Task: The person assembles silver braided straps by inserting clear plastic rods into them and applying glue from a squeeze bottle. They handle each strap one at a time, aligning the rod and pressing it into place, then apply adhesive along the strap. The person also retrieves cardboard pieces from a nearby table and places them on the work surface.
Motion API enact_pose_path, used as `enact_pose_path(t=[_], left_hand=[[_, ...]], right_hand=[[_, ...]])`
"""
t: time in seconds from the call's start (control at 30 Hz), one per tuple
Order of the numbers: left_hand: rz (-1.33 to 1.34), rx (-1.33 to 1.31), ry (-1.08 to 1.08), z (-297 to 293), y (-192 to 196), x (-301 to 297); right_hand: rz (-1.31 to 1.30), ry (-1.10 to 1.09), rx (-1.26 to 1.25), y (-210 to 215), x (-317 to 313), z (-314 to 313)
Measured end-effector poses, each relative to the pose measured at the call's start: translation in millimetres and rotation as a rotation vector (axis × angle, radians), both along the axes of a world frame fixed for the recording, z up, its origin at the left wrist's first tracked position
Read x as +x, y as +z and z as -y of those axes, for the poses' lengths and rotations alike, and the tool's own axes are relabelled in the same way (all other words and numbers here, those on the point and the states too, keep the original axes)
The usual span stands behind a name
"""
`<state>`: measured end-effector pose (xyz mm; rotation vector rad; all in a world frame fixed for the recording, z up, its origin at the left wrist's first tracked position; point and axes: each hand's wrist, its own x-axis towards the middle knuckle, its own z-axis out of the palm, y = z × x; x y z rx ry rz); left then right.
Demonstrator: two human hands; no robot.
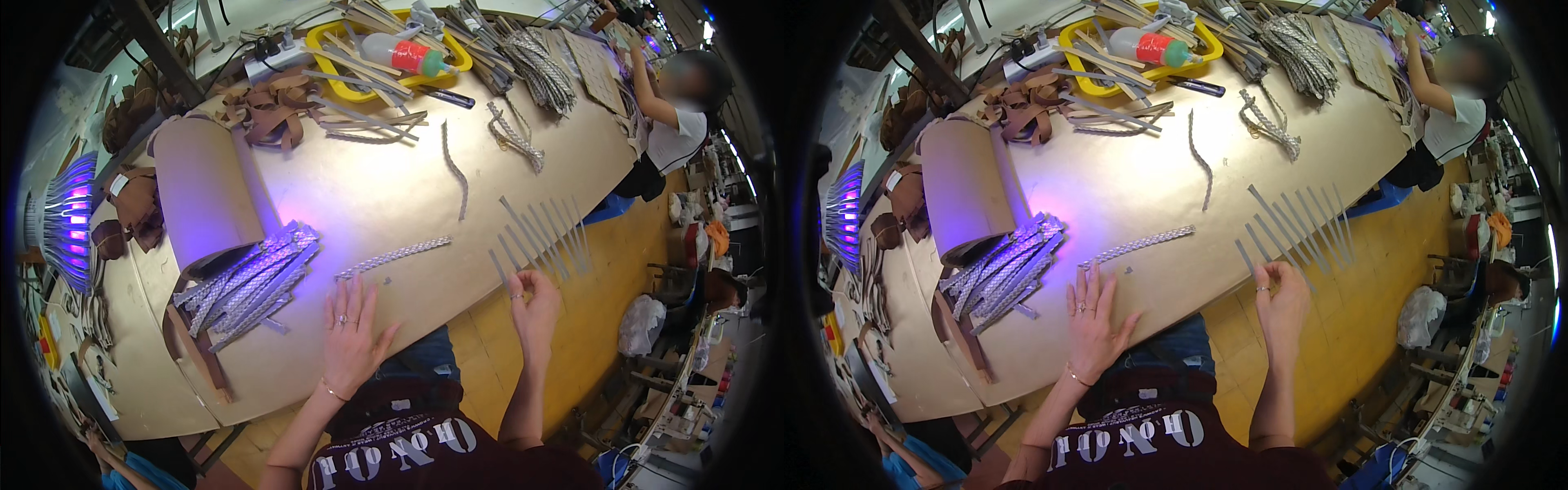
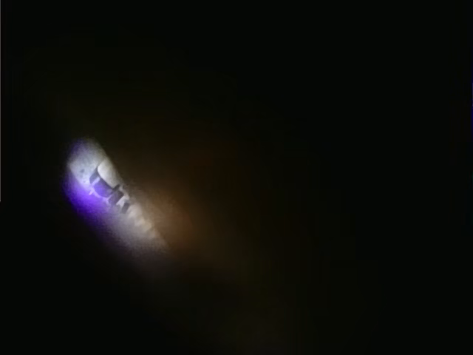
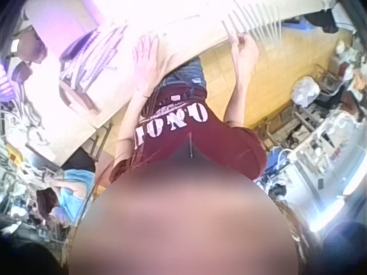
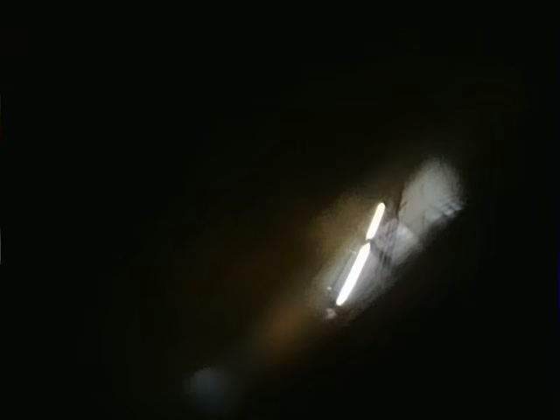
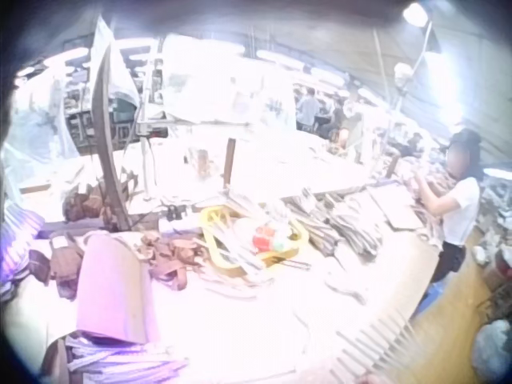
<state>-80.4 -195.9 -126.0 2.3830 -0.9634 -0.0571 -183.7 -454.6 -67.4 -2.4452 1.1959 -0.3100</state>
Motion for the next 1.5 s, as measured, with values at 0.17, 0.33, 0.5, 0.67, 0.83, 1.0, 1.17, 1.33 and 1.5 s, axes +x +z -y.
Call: enact_pose_path(t=[0.17,0.33,0.5,0.67,0.83,1.0,1.17,1.33,1.5], left_hand=[[0.036,-0.035,-0.088,-4.1,1.5,-5.9],[-0.298,-0.283,-0.211,7.2,19.4,-13.3],[-1.040,-0.667,0.022,10.7,45.5,-15.7],[-1.261,-1.059,0.239,-8.0,48.9,0.0],[-0.991,-0.857,0.301,-14.1,41.9,1.5],[-1.069,-0.941,0.323,-0.7,40.4,-7.7],[-0.935,-0.914,0.375,-3.8,37.3,-3.4],[-0.165,-0.326,0.451,-12.5,22.3,13.0],[0.067,-0.097,0.368,-15.9,9.0,22.1]], right_hand=[[-0.199,-0.081,-0.028,-7.1,3.0,-9.2],[-0.293,-0.104,0.105,22.9,22.6,-14.8],[0.027,0.579,0.523,64.0,34.0,-42.9],[-0.027,0.843,0.620,59.7,62.3,-65.3],[0.035,0.790,0.090,55.7,78.9,-88.5],[0.050,0.886,-0.112,58.3,84.0,-94.3],[-0.030,0.937,0.277,49.8,88.7,-93.7],[-0.137,0.917,0.412,29.8,124.5,-86.8],[-0.240,1.065,0.268,5.0,157.9,-88.4]])
